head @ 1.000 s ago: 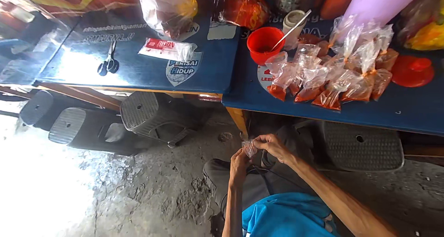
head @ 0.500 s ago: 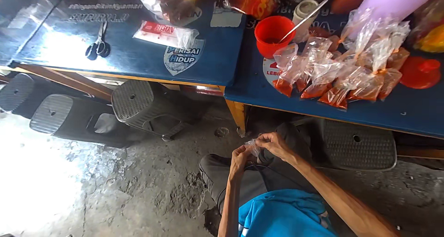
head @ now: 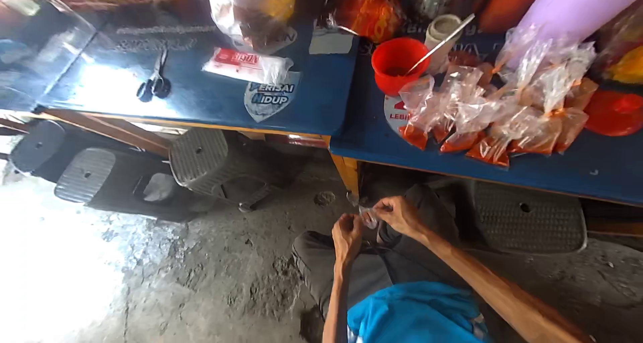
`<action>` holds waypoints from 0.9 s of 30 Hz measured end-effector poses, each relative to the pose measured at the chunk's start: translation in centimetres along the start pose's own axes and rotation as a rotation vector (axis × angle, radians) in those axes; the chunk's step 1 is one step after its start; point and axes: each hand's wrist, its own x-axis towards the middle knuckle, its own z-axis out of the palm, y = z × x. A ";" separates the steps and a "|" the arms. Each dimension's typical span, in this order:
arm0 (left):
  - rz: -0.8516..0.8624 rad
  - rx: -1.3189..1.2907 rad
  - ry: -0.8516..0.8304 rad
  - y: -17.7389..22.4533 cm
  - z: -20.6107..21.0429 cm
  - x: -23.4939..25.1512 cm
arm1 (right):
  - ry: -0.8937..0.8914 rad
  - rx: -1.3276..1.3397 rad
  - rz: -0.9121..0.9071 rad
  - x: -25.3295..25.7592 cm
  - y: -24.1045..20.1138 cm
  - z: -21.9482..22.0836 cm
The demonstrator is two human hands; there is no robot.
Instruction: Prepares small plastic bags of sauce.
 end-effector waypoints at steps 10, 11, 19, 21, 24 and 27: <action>-0.265 -0.445 -0.054 2.0 -1.2 -0.2 | 0.003 0.215 -0.247 0.8 3.9 1.3; -0.295 -0.484 -0.051 2.2 -1.4 0.0 | 0.006 0.193 -0.270 0.8 4.4 1.7; -0.327 -0.592 -0.023 4.4 -1.6 0.3 | 0.328 0.235 -0.419 0.4 2.7 4.5; -0.322 -0.594 -0.026 4.5 -1.6 0.3 | 0.363 0.236 -0.433 0.5 2.6 4.4; -0.298 -0.592 -0.009 4.4 -1.4 0.4 | 0.397 0.208 -0.424 0.6 2.8 4.2; -0.251 -0.597 0.032 4.4 -1.1 0.4 | 0.427 0.170 -0.404 0.9 3.3 4.3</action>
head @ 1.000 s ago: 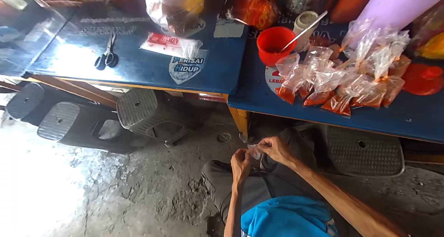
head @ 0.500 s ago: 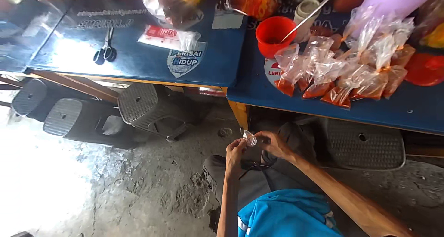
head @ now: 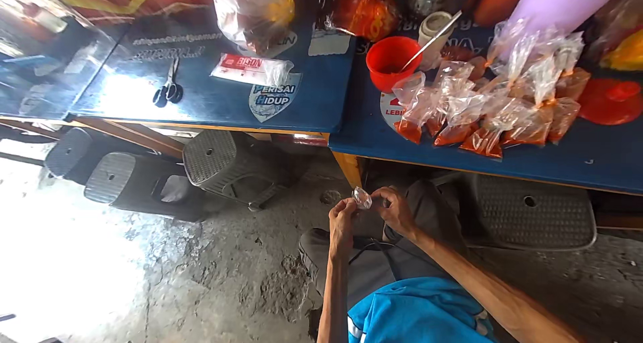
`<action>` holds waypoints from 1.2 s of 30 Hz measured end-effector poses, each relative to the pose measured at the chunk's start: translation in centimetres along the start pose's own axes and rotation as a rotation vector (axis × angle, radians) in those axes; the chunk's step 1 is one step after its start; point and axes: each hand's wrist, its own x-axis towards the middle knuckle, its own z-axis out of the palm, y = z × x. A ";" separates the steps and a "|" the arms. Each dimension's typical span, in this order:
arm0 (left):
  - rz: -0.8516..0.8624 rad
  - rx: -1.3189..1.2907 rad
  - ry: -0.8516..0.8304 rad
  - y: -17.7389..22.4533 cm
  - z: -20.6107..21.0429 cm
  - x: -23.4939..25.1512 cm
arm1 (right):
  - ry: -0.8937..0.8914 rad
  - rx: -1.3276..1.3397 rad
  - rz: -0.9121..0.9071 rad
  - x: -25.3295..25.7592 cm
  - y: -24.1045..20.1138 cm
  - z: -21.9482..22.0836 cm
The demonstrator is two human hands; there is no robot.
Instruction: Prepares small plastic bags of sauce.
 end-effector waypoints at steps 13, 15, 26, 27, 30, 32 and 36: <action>0.147 0.108 0.032 0.6 -0.3 0.0 | 0.003 -0.157 0.058 -0.2 3.5 0.5; 0.155 0.132 0.044 0.7 -0.3 0.0 | 0.001 -0.183 0.059 0.0 3.9 0.5; 0.177 0.297 -0.127 3.0 -0.3 -0.3 | -0.523 -0.159 -0.098 3.2 -4.8 -2.4; 0.226 0.307 -0.140 3.3 -0.6 -0.3 | -0.538 -0.180 -0.094 3.7 -6.0 -2.5; 0.485 0.400 -0.208 3.0 -2.7 0.1 | -0.560 -0.180 -0.079 5.0 -8.7 -3.1; 0.587 0.557 -0.263 2.2 -3.9 0.5 | -0.568 -0.148 -0.073 5.7 -10.0 -3.4; 0.744 0.628 -0.202 0.5 -2.9 0.9 | -0.608 -0.168 -0.080 6.6 -12.8 -3.8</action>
